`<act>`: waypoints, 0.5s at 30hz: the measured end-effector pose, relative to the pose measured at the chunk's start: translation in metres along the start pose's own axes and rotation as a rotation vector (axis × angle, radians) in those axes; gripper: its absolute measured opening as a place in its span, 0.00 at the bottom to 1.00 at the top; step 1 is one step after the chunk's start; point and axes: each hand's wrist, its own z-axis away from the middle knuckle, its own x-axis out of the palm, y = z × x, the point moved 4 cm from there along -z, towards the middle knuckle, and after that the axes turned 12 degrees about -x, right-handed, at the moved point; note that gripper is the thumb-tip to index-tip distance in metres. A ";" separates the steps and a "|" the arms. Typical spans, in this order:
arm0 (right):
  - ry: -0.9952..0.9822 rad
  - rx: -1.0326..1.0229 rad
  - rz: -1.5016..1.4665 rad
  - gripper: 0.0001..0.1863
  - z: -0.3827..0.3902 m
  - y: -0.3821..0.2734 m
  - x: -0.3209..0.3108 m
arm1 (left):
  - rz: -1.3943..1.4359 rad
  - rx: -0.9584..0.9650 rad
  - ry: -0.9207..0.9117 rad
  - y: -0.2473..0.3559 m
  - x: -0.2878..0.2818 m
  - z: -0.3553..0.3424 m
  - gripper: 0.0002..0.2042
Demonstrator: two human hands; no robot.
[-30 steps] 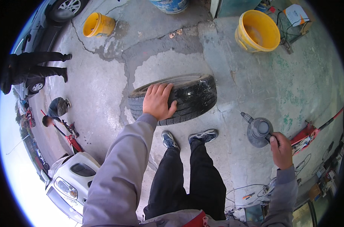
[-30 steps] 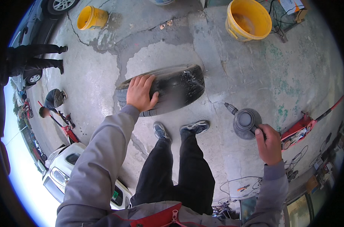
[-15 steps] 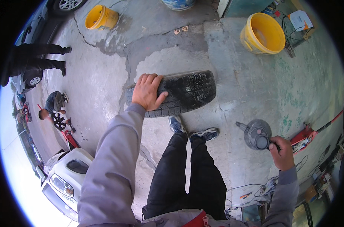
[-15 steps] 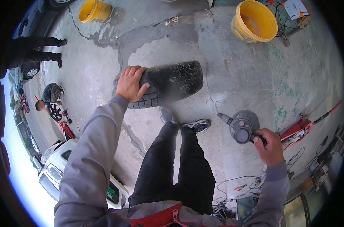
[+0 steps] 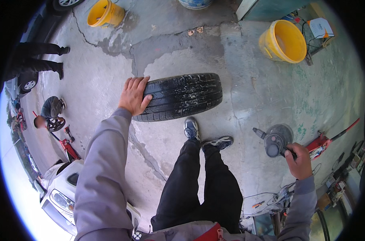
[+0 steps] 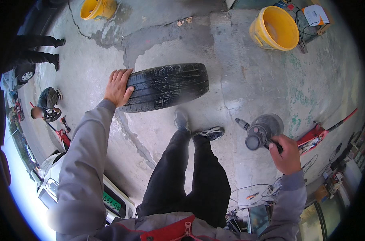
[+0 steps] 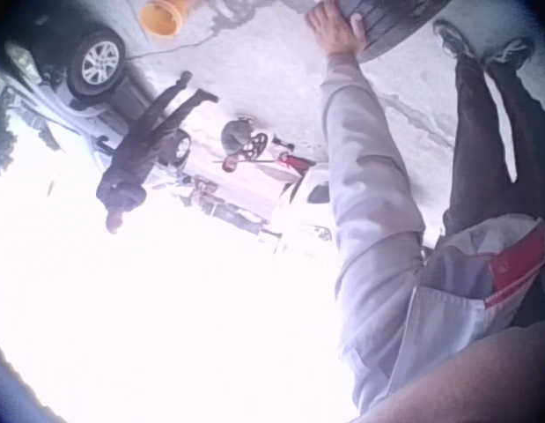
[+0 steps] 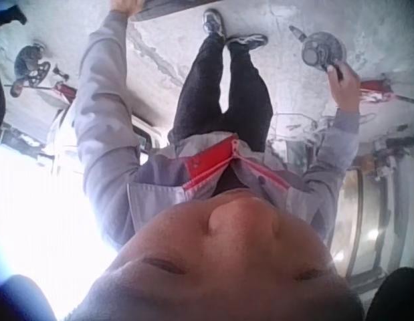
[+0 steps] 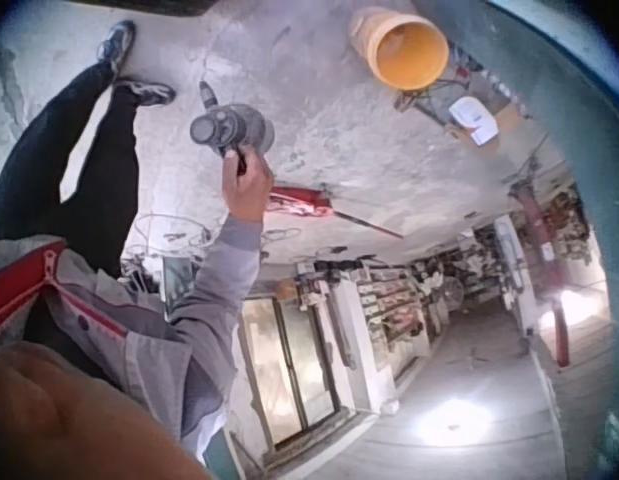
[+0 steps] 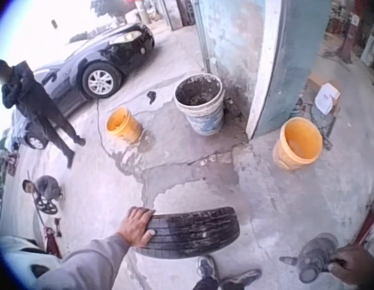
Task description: The person uses a cordless impact wrench to remove lug nuts from a car wheel, then removes the hubcap and tire. The tire is rolled across the garage floor and sprayed with a cleaning solution from a pressure sprayer.
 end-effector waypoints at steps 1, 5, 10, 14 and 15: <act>-0.025 -0.014 -0.005 0.08 -0.003 -0.010 -0.003 | -0.013 -0.009 -0.024 -0.010 0.000 0.003 0.37; -0.038 -0.084 0.016 0.08 -0.028 -0.034 -0.008 | -0.055 -0.077 0.020 -0.037 -0.001 0.025 0.38; 0.074 0.014 0.063 0.09 -0.076 -0.028 0.001 | 0.056 -0.774 0.112 -0.031 0.015 0.082 0.39; -0.026 -0.044 -0.030 0.09 -0.094 -0.030 0.009 | 0.224 -1.059 0.238 0.016 0.045 0.109 0.43; -0.037 -0.137 -0.062 0.09 -0.098 -0.032 0.010 | 0.218 -1.078 0.318 0.024 0.049 0.110 0.43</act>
